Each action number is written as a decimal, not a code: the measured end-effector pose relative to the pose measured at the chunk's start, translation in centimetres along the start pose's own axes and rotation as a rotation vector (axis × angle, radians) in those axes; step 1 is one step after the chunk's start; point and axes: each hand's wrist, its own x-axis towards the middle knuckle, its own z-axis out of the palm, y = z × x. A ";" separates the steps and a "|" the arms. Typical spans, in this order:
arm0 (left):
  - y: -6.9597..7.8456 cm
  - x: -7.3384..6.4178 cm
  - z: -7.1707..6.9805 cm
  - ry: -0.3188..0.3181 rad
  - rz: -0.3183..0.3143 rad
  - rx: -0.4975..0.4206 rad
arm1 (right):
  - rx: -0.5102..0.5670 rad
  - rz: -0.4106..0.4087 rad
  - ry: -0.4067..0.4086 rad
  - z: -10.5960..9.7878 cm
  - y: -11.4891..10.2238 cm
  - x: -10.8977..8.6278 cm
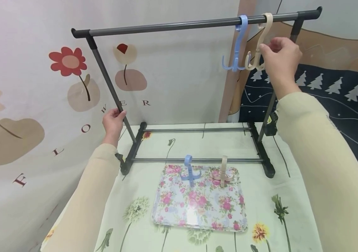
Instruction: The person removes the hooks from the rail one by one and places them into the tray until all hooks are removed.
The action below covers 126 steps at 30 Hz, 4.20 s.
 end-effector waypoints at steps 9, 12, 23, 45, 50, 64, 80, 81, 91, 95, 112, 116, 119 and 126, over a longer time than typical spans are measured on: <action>0.0 -0.1 0.2 0.001 -0.007 -0.008 | 0.019 0.013 0.021 1.1 -0.8 0.1; 0.1 -0.1 0.4 0.001 0.002 -0.018 | 0.022 0.036 0.035 1.3 -0.9 0.2; 0.1 -0.5 0.7 -0.002 0.005 -0.012 | 0.015 0.075 0.062 1.5 -0.6 0.5; 0.1 -0.6 0.7 -0.007 0.003 -0.006 | -0.087 0.036 0.156 -0.6 -2.5 1.2; 0.3 -0.5 0.8 -0.010 -0.001 -0.001 | -0.084 0.002 0.188 -0.8 -3.6 1.1; 0.2 -0.3 0.9 -0.016 0.006 -0.005 | 0.034 -0.030 0.216 -1.3 -3.5 0.0; -0.3 0.3 0.8 -0.026 -0.014 -0.004 | 0.138 -0.037 -0.010 -2.0 -1.1 -3.8; -0.3 0.3 0.8 -0.025 -0.012 -0.005 | 0.129 -0.041 -0.024 -1.9 -1.0 -4.2; -0.2 0.1 0.5 -0.029 -0.005 0.001 | -0.009 -0.104 -0.156 -0.3 0.4 -8.4; -0.1 0.0 0.4 -0.028 -0.010 0.000 | -0.064 -0.133 -0.217 0.4 0.7 -10.6; 0.3 -0.2 0.3 -0.033 -0.016 -0.008 | -0.036 -0.204 -0.508 4.5 3.0 -18.8; 0.3 -0.2 0.4 -0.033 -0.015 -0.008 | -0.025 -0.169 -0.560 5.1 3.5 -20.0; 0.2 -0.1 0.5 -0.036 -0.013 -0.008 | 0.007 -0.130 -0.602 5.5 3.8 -21.0; 0.2 0.2 0.2 -0.035 -0.026 0.004 | 0.095 -0.005 -0.680 6.8 4.3 -24.2</action>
